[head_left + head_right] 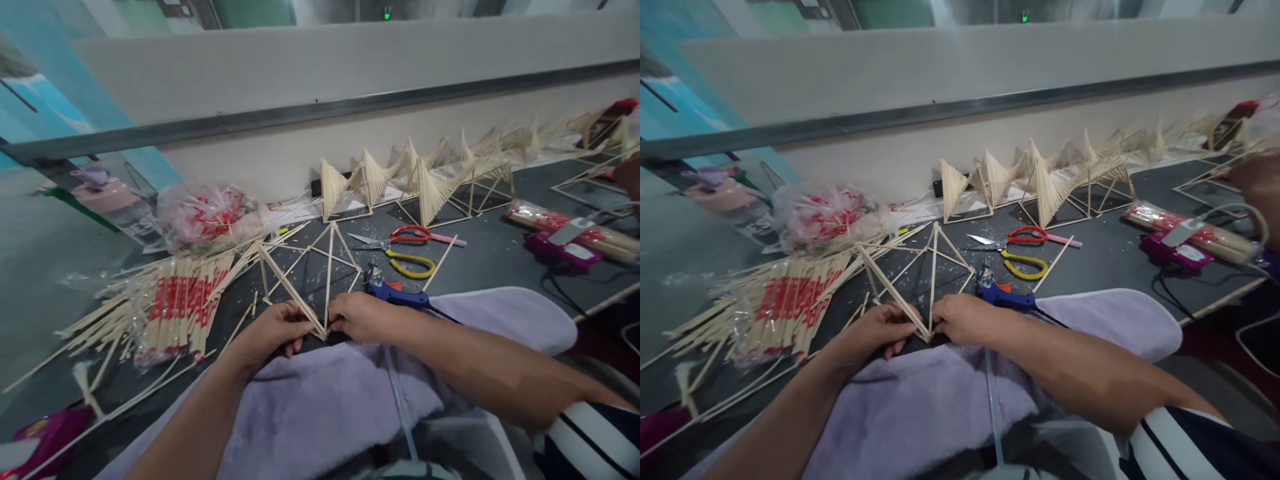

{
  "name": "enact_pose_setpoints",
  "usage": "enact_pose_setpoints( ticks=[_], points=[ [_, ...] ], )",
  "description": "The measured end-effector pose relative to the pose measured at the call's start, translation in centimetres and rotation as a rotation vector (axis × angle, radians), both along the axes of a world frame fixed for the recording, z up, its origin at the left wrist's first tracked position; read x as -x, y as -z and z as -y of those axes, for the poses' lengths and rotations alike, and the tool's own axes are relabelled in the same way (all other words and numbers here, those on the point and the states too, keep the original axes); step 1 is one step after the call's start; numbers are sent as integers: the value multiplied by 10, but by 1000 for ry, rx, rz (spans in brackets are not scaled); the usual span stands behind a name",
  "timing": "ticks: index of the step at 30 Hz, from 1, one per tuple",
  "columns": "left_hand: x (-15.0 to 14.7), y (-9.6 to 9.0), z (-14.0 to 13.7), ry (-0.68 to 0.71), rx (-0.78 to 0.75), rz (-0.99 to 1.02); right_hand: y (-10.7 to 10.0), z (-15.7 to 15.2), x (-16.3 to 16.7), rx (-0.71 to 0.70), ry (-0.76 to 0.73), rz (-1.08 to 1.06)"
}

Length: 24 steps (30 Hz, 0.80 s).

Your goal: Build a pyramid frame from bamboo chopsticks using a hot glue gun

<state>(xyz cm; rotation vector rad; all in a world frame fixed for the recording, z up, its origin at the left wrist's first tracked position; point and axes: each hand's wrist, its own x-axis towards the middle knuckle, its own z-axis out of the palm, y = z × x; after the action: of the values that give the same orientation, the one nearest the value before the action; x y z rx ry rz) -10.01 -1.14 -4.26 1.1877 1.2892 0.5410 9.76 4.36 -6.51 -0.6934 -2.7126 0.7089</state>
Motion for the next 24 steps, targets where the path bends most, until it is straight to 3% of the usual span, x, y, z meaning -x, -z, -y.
enact_pose_setpoints(
  ticks=[12, 24],
  points=[
    [-8, -2, -2, 33, 17, 89, -2, 4, 3, 30, 46, -7],
    [-13, -2, -2, 75, -9, 56, -3, 8, 7, 85, 126, -15]
  ],
)
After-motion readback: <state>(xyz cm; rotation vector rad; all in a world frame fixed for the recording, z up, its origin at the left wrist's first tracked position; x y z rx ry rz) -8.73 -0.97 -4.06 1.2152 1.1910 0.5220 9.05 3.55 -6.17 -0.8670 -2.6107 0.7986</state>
